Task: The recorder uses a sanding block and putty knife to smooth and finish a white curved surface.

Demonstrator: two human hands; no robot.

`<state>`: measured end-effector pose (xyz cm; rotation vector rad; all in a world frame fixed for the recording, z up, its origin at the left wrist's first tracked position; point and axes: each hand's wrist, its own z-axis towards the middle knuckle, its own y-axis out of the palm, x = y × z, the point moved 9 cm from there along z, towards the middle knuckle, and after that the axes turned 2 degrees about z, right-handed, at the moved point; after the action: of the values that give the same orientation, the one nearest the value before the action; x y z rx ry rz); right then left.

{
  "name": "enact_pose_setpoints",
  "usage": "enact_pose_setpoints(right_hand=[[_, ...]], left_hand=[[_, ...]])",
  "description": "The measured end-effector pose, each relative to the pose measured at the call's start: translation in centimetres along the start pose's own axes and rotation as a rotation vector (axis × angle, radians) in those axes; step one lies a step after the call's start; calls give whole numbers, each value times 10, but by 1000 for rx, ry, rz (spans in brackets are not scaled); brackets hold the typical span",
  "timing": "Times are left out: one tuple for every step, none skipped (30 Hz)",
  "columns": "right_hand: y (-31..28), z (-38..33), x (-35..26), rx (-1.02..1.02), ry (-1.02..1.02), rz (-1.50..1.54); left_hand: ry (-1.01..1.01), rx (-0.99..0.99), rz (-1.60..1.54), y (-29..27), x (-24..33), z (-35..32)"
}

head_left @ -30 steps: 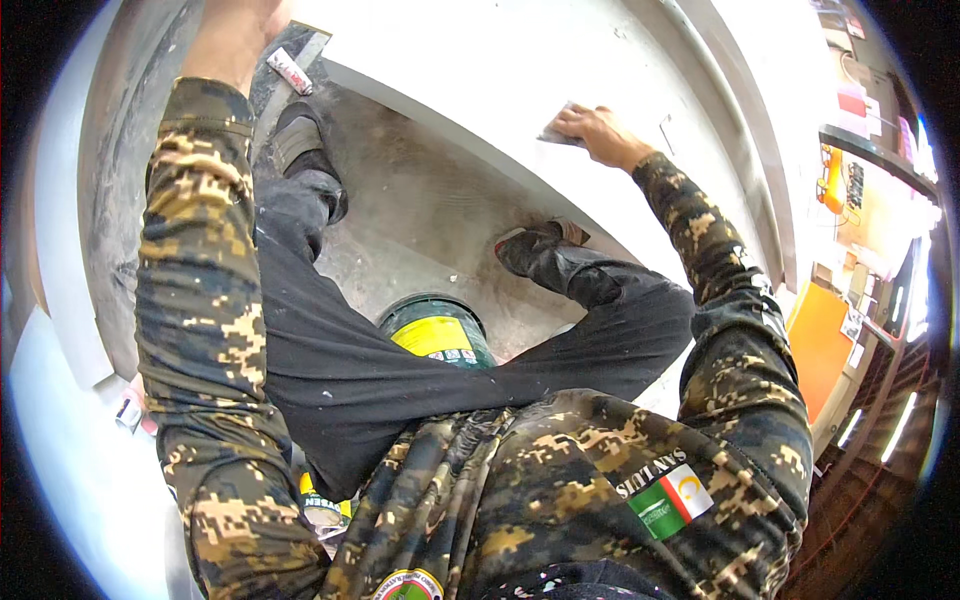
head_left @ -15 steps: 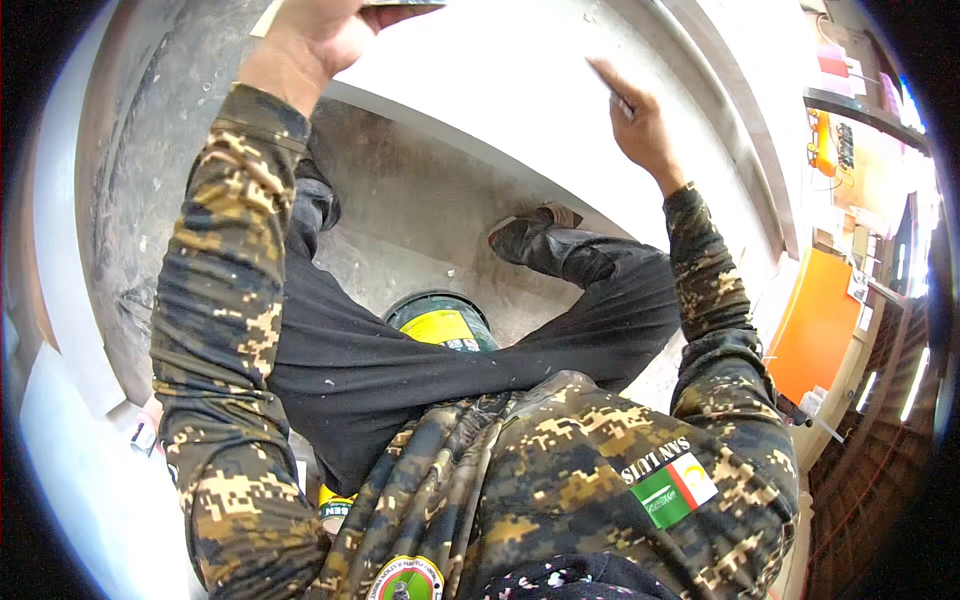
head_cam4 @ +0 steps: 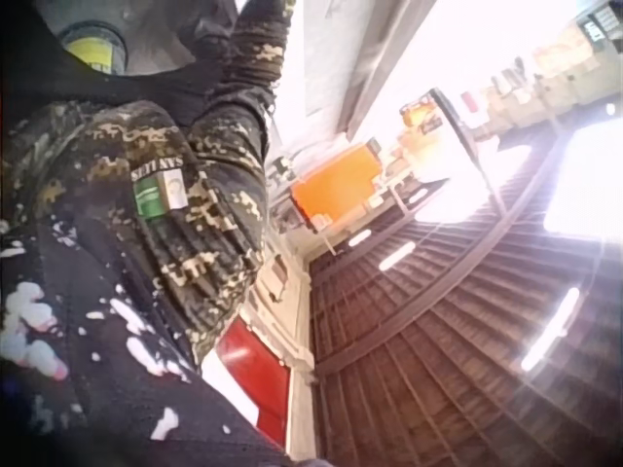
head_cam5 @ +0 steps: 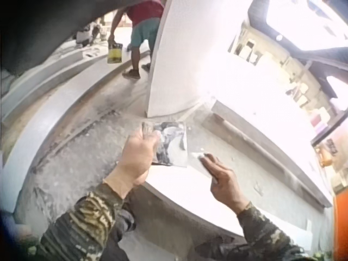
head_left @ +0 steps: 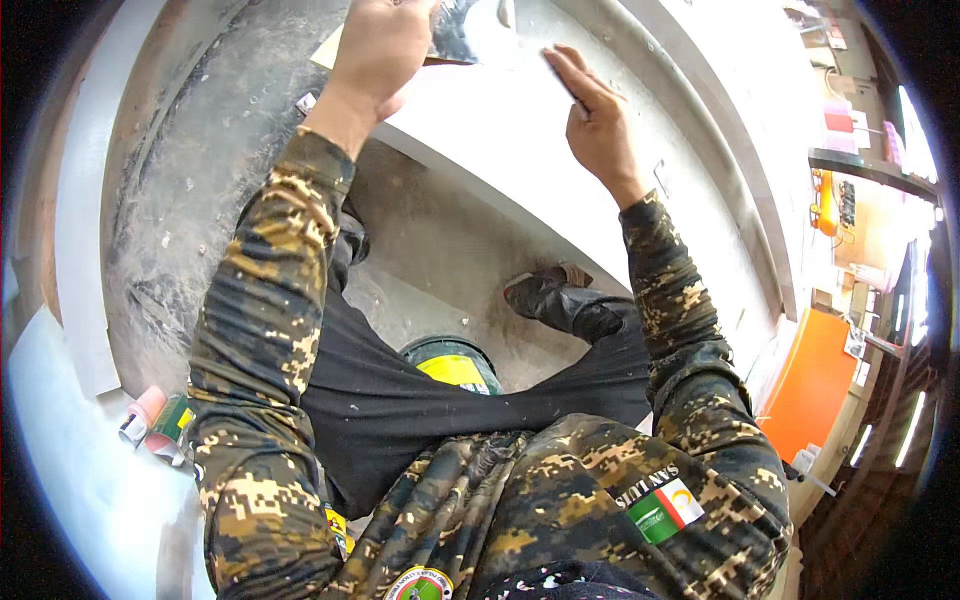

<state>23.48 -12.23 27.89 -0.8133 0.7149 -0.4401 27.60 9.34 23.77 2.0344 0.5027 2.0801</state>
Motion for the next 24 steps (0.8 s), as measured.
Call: enact_pose_setpoints(right_hand=[[0,3,8,3,-10,1],[-7,12,6,46,-28,-4],[-15,23,-6,88,-45,-3],[-13,36,-16,61,-22,17],[-11,52,-31,56,-26,28],[-1,65,-45,-23,-80,69],[14,70,-55,-103,-134,111],[22,73,-59,-82,-227,124],[42,65,-60,-72,-341,-7],[66,53,-52,-203,-363,-40],[91,42,-53,-336,-386,-71],[119,29,-50,-512,-385,-118],[137,19,-39,-629,-334,-239],[148,13,-4,-675,-283,-316],[168,12,29,-716,-247,-378],[185,13,42,-723,-258,-370],[198,15,56,-737,-264,-414],[208,19,65,-752,-269,-455],[218,23,73,-757,-273,-452],[228,29,71,-725,-311,-455],[235,35,71,-692,-347,-460],[238,39,74,-676,-369,-480],[246,43,67,-677,-379,-464],[252,48,63,-684,-368,-444]], left_hand=[[10,4,1,-3,4,1],[241,46,275,-4,33,-7],[468,90,555,-1,57,-20],[461,97,558,-2,54,-21],[534,109,569,-3,57,-22],[597,120,571,-4,55,-22],[583,132,569,-11,50,-17],[569,146,620,-13,51,-12],[558,166,681,-19,54,-8],[533,211,741,-29,57,-4],[521,230,752,-40,59,-1],[654,348,725,-53,79,-7],[787,467,700,-68,98,-15],[600,460,623,-64,100,-11],[594,472,629,-65,98,-11],[586,507,612,-72,94,-8],[579,538,591,-77,91,-5],[574,546,594,-76,94,-5],[547,539,596,-75,95,-4],[522,532,600,-75,96,-3],[520,535,601,-75,97,-2],[546,547,609,-73,101,-3],[568,569,634,-78,104,-6],[563,576,646,-82,105,-7]])
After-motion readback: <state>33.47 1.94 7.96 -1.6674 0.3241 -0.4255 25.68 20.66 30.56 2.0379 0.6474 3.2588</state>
